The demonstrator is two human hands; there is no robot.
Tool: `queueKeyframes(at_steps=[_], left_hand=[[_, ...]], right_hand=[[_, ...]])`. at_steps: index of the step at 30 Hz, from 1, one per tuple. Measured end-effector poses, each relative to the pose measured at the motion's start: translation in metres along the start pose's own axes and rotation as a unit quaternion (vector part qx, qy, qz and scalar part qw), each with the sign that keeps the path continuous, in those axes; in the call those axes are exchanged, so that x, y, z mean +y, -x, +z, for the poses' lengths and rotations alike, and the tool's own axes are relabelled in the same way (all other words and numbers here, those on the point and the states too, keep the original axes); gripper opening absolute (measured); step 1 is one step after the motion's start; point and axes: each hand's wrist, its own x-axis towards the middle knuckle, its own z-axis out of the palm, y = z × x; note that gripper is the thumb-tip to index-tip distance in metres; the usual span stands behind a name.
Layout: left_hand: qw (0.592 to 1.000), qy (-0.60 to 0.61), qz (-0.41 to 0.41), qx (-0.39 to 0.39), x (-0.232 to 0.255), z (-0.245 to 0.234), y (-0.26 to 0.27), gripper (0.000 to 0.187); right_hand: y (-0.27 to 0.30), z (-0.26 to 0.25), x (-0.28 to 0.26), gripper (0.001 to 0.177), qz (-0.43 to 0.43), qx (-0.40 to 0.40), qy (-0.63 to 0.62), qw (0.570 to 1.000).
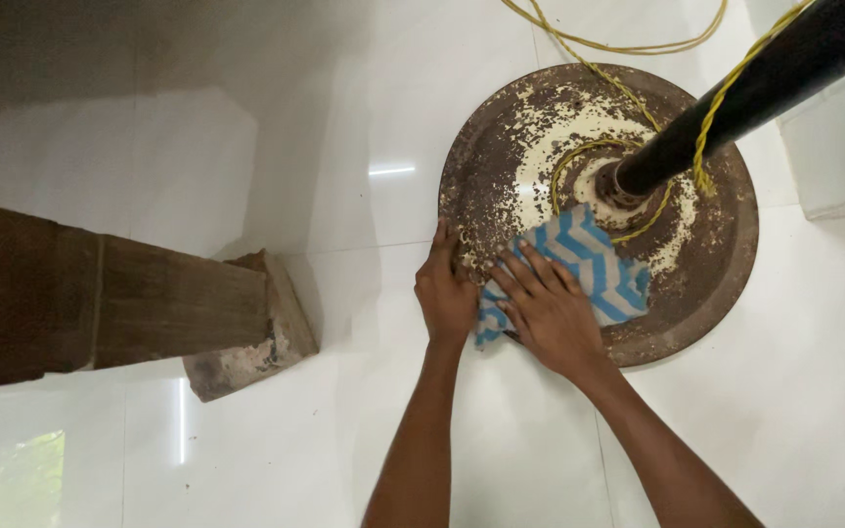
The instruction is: The person wipes the metal cage and base of a standing fan using a blue and white cloth. They clean the front and sides of the cage, then move to the base, wiping around the power cord.
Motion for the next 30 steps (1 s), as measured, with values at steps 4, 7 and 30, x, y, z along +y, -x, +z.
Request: queueKeyframes(at_steps=[4, 7, 30], left_hand=[[0.997, -0.001, -0.078, 0.014, -0.007, 0.002, 0.004, 0.060], [0.998, -0.052, -0.016, 0.013, -0.015, 0.005, 0.012, 0.060], [0.945, -0.299, 0.041, -0.124, -0.031, -0.003, -0.001, 0.060]], right_hand=[[-0.034, 0.005, 0.004, 0.050, -0.028, 0.005, 0.018, 0.999], [-0.059, 0.009, 0.007, 0.050, -0.038, 0.006, 0.012, 0.999], [-0.216, 0.016, 0.113, 0.087, 0.293, -0.020, -0.009, 0.956]])
